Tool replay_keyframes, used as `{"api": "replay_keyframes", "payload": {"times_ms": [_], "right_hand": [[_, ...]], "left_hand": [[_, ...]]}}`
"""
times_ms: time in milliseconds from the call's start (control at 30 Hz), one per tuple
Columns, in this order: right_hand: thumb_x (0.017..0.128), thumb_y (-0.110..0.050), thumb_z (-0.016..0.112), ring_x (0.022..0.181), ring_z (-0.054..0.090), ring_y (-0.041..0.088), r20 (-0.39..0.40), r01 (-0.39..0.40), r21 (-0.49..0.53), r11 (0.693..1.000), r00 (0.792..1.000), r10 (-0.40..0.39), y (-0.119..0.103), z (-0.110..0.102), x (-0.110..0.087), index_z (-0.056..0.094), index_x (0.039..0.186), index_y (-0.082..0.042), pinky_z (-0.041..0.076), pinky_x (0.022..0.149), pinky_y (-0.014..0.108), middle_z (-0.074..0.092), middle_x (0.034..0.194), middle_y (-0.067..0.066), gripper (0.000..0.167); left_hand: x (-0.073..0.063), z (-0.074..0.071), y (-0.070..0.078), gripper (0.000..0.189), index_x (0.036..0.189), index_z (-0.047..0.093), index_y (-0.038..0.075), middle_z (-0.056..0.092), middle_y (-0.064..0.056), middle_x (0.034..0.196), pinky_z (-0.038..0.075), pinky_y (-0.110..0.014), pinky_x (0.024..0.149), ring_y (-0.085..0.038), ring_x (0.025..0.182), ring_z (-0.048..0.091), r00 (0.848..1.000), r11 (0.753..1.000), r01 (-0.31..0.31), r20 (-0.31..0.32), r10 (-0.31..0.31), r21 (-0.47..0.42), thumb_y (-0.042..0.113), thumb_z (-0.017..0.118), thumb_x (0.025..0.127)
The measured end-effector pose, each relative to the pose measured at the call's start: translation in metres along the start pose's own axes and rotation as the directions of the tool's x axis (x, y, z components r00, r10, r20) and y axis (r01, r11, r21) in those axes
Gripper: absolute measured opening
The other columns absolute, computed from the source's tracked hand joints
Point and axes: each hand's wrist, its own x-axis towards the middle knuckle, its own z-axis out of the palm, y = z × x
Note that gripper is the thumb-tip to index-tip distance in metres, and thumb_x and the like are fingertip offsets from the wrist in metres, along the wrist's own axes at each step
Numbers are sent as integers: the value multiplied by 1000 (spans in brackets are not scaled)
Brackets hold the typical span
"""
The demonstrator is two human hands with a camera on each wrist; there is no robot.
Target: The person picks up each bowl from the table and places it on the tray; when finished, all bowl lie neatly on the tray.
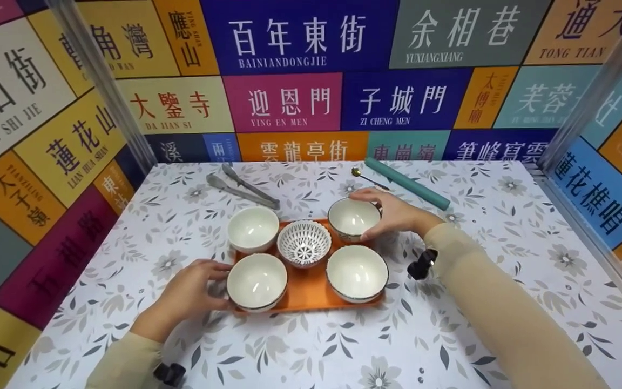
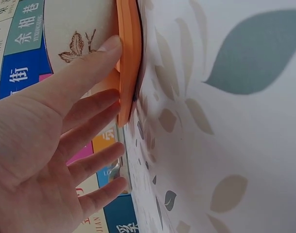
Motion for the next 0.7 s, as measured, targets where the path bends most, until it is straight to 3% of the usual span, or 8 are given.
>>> {"api": "replay_keyframes", "payload": {"times_ms": [267,700], "right_hand": [[64,-23,100,152,32,39,-4,-11,39,999,1000,11,4,7,-1,47,156,-14,31,123,60,37,164,15,106],[65,-28,100,157,24,36,32,-43,45,998,999,42,2,2,-4,44,158,-21,28,124,61,29,170,11,109]], "left_hand": [[-1,1,-4,59,118,79,10,72,-1,131,48,-55,110,-31,131,59,999,999,-48,-22,48,23,30,97,65],[-1,1,-3,63,121,78,14,72,1,131,46,-56,112,-30,132,59,1000,1000,-16,-14,16,-8,35,98,65]]}}
